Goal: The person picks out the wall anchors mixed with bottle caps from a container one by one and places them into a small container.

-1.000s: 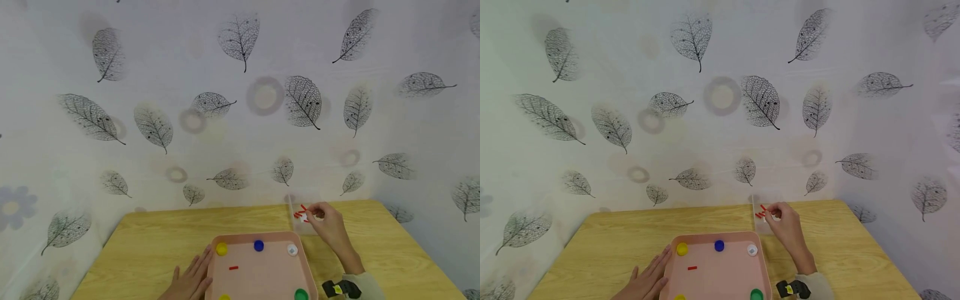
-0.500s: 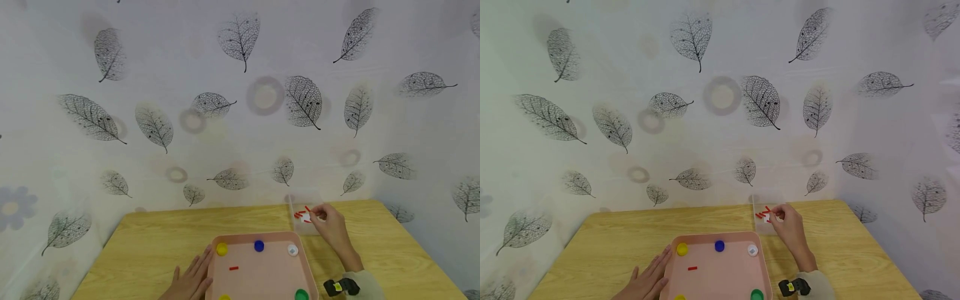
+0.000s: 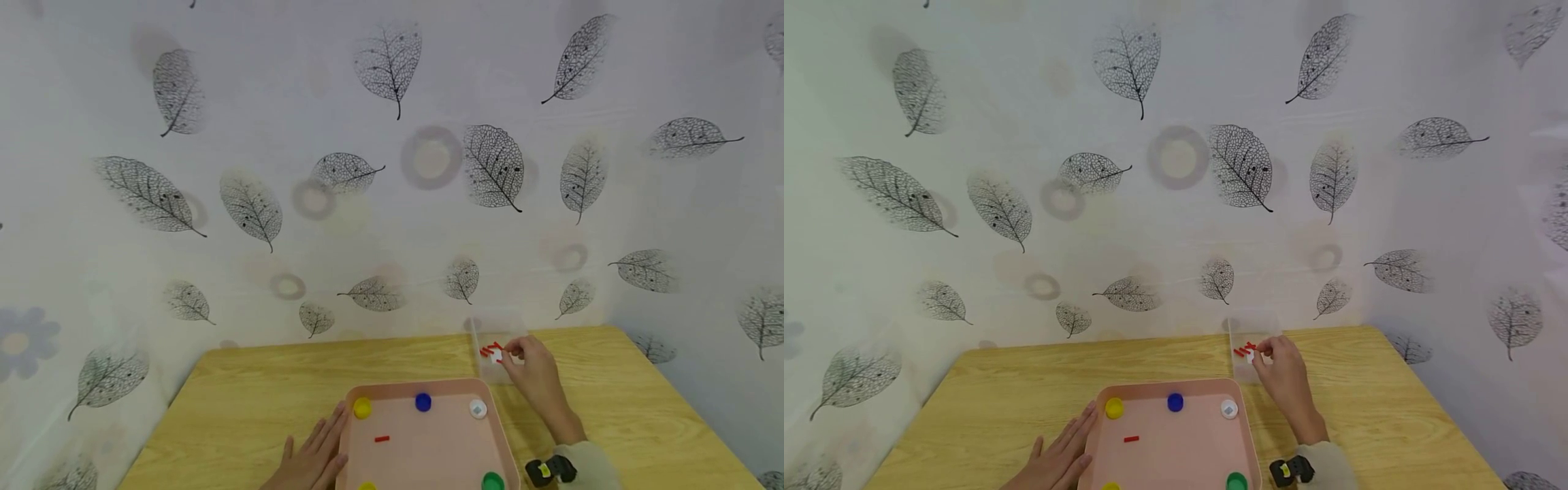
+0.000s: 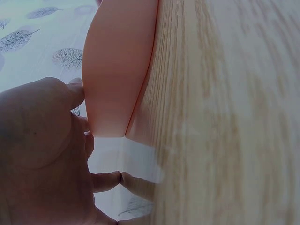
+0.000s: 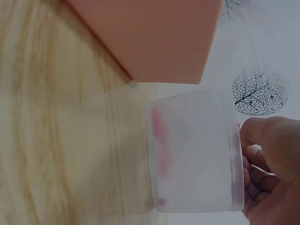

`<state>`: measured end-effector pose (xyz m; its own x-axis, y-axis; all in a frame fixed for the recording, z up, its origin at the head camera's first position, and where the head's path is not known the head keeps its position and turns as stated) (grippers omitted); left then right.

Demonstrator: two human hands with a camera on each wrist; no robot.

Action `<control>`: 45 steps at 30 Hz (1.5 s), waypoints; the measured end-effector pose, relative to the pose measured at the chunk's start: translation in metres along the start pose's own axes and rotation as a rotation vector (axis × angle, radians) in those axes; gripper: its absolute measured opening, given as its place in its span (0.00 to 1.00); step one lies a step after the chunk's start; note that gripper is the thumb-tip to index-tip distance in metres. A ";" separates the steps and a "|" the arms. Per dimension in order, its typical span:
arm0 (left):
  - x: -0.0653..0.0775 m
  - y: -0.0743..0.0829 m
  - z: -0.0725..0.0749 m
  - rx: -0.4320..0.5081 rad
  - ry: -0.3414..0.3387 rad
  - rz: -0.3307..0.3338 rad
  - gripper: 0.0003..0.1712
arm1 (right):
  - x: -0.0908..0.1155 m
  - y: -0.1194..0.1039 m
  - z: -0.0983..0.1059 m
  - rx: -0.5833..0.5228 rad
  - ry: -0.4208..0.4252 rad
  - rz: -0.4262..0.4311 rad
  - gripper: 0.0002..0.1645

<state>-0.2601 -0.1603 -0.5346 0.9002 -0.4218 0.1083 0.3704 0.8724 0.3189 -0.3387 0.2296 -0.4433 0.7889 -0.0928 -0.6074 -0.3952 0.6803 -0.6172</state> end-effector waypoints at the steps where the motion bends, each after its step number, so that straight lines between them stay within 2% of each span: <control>1: 0.000 0.001 0.000 0.006 0.001 -0.005 0.37 | 0.000 0.000 -0.001 0.009 0.000 0.006 0.04; 5: 0.001 0.002 0.000 0.015 -0.001 -0.015 0.37 | 0.002 0.001 -0.002 0.034 0.007 0.017 0.04; 12: 0.000 -0.001 0.000 0.015 -0.018 0.024 0.37 | 0.003 0.002 -0.003 0.047 0.017 0.030 0.04; 34: 0.000 0.000 0.001 0.051 -0.006 0.018 0.36 | 0.000 -0.001 -0.002 0.049 0.036 0.063 0.07; 45: 0.000 0.000 0.000 0.047 -0.006 0.003 0.35 | -0.001 -0.003 0.001 0.025 0.025 0.050 0.06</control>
<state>-0.2600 -0.1602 -0.5350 0.8998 -0.4211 0.1144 0.3568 0.8609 0.3626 -0.3376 0.2282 -0.4400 0.7567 -0.0762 -0.6493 -0.4213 0.7027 -0.5734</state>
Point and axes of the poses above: each hand's wrist, its own x-axis away from the middle knuckle, its own z-axis out of the back of the hand, y = z × x, the point moved 9 cm from there along -x, towards the middle knuckle, and after that the axes turned 10 degrees about -x, right-handed, at the moved point
